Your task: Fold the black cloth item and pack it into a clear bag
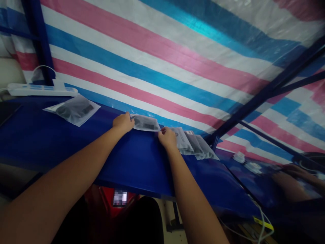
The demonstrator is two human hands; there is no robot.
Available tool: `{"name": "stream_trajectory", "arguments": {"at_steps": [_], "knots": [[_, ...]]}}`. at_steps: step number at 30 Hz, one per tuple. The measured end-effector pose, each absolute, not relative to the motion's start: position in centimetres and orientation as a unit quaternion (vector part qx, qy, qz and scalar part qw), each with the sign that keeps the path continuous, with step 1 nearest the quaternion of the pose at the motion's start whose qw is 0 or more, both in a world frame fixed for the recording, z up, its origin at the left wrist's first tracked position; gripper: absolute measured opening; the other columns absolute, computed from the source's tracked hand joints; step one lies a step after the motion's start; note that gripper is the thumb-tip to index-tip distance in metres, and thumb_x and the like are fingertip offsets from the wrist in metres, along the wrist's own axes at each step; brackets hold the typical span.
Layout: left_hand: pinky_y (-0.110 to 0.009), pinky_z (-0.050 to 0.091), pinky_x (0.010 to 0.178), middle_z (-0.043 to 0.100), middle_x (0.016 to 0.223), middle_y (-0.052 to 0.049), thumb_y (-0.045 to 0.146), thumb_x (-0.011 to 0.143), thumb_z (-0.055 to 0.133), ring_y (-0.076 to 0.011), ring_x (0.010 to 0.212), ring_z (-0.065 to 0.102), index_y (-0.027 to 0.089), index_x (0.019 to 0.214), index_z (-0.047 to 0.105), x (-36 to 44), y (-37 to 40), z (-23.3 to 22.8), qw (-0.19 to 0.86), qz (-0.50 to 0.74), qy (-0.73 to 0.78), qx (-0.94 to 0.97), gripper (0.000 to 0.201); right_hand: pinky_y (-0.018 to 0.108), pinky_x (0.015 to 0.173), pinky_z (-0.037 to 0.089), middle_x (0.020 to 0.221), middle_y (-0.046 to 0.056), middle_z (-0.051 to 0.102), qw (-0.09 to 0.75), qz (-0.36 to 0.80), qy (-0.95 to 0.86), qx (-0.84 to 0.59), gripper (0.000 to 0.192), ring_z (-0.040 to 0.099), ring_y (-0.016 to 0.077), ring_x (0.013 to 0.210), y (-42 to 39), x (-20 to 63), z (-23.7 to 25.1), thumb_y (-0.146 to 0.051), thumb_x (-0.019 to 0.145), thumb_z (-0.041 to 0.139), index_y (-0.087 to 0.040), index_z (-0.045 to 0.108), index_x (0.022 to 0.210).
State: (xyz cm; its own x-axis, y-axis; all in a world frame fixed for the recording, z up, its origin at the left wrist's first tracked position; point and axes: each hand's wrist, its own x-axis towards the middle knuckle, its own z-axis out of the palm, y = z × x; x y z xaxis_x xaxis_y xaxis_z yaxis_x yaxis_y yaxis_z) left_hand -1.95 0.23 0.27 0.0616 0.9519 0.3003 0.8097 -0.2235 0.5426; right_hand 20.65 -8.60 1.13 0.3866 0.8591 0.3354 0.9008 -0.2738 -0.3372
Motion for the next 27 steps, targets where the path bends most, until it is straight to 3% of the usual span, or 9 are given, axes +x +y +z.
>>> {"name": "stream_trajectory", "arguments": {"at_steps": [5, 9, 14, 17, 27], "knots": [[-0.039, 0.048, 0.079, 0.071, 0.099, -0.018, 0.046, 0.084, 0.062, -0.0329, 0.098, 0.066, 0.021, 0.096, 0.062, -1.8, 0.6, 0.1, 0.181, 0.31, 0.598, 0.717, 0.029, 0.033, 0.084, 0.048, 0.087, 0.006, 0.072, 0.273, -0.02, -0.543, -0.794, 0.017, 0.066, 0.0235, 0.088, -8.4, 20.9, 1.0, -0.03, 0.084, 0.056, -0.021, 0.069, 0.09], [-0.033, 0.047, 0.074, 0.072, 0.08, -0.009, 0.042, 0.083, 0.064, -0.0253, 0.084, 0.068, 0.021, 0.102, 0.062, -1.7, 1.0, -0.1, 0.241, 0.334, 0.569, 0.712, 0.029, 0.032, 0.08, 0.05, 0.085, 0.005, 0.072, 0.318, -0.003, -0.518, -0.794, 0.015, 0.067, 0.0214, 0.082, -7.8, 21.4, 0.6, -0.025, 0.079, 0.058, -0.02, 0.069, 0.088], [-0.033, 0.046, 0.069, 0.067, 0.064, -0.003, 0.044, 0.081, 0.067, -0.0221, 0.065, 0.065, 0.021, 0.107, 0.061, -1.4, 1.2, -0.1, 0.297, 0.35, 0.556, 0.693, 0.035, 0.028, 0.057, 0.053, 0.069, 0.002, 0.067, 0.442, 0.124, -0.419, -0.783, 0.018, 0.064, 0.018, 0.059, -6.9, 22.1, -0.2, -0.029, 0.078, 0.056, -0.02, 0.065, 0.092], [-0.034, 0.046, 0.068, 0.067, 0.064, -0.003, 0.048, 0.08, 0.069, -0.0225, 0.064, 0.066, 0.02, 0.109, 0.061, -1.2, 1.0, 0.0, 0.314, 0.36, 0.549, 0.687, 0.04, 0.026, 0.048, 0.051, 0.068, 0.001, 0.063, 0.514, 0.174, -0.37, -0.755, 0.016, 0.065, 0.0178, 0.058, -6.7, 22.2, -0.4, -0.03, 0.077, 0.057, -0.02, 0.061, 0.087], [-0.035, 0.048, 0.062, 0.068, 0.061, -0.005, 0.052, 0.079, 0.071, -0.0195, 0.055, 0.062, 0.021, 0.098, 0.066, -1.3, 0.8, 0.4, 0.357, 0.371, 0.527, 0.676, 0.036, 0.018, 0.051, 0.053, 0.07, -0.004, 0.055, 0.658, 0.231, -0.3, -0.65, 0.011, 0.06, 0.0097, 0.057, -6.3, 21.9, -0.1, -0.017, 0.076, 0.054, -0.02, 0.05, 0.085]]}}
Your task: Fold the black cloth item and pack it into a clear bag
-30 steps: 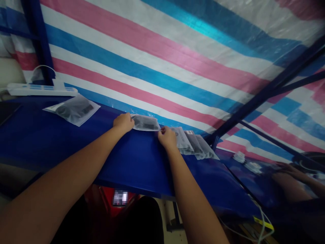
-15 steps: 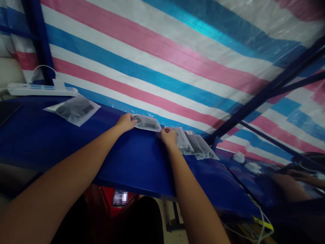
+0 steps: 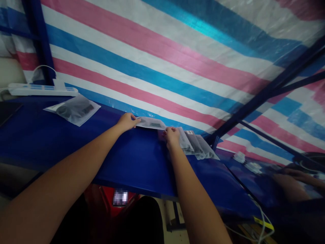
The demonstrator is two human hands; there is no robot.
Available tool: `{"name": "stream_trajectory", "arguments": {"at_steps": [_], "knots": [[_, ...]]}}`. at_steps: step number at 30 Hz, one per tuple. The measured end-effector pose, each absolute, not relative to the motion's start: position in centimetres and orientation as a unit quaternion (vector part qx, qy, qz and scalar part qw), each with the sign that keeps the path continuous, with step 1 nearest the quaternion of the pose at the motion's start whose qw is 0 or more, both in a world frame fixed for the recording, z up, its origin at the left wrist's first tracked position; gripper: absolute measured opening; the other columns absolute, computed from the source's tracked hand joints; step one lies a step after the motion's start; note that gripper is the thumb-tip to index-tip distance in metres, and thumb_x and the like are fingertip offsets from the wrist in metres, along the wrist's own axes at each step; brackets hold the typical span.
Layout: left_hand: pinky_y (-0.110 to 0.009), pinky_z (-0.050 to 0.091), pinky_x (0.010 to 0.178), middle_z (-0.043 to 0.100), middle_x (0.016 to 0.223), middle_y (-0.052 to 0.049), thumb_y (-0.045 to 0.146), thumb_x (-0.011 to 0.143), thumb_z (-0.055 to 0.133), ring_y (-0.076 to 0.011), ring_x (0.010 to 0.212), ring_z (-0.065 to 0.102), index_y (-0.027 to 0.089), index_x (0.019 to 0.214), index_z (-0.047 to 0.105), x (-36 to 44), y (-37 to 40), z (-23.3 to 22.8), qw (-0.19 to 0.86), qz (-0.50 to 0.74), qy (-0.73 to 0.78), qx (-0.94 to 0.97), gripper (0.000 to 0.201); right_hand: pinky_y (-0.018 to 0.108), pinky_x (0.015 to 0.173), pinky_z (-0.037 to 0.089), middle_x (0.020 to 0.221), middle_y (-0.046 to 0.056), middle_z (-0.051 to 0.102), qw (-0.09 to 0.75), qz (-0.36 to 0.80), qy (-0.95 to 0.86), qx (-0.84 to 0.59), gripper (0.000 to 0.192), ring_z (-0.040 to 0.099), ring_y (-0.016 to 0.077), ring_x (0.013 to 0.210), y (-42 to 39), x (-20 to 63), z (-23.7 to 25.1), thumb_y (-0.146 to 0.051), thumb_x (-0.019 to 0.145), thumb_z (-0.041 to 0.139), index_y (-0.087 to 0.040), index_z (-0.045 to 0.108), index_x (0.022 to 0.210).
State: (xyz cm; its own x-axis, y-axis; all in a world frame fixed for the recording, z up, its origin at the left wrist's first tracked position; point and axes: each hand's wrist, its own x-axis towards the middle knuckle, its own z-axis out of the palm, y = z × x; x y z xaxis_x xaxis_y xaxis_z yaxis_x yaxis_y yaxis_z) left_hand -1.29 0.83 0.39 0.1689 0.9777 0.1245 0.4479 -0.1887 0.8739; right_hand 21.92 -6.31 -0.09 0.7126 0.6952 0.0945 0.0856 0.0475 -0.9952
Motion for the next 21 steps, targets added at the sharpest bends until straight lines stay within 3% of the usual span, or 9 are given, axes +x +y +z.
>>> {"name": "stream_trajectory", "arguments": {"at_steps": [11, 21], "knots": [[-0.025, 0.036, 0.045, 0.069, 0.072, -0.005, 0.038, 0.092, 0.061, -0.009, 0.045, 0.049, 0.015, 0.097, 0.062, -1.0, -0.1, 1.5, 0.458, 0.396, 0.505, 0.616, 0.023, 0.018, 0.045, 0.052, 0.067, -0.005, 0.055, 0.68, 0.263, -0.276, -0.626, 0.007, 0.06, 0.0096, 0.054, -6.5, 21.7, 0.2, -0.021, 0.076, 0.058, -0.02, 0.053, 0.081], [-0.024, 0.032, 0.043, 0.07, 0.077, -0.004, 0.034, 0.084, 0.071, -0.008, 0.046, 0.05, 0.017, 0.096, 0.059, -0.8, -0.4, 1.7, 0.506, 0.416, 0.479, 0.584, 0.024, 0.02, 0.045, 0.051, 0.056, -0.007, 0.052, 0.687, 0.29, -0.3, -0.595, 0.007, 0.053, 0.0088, 0.045, -6.6, 21.3, 0.3, -0.022, 0.074, 0.058, -0.021, 0.053, 0.078]]}}
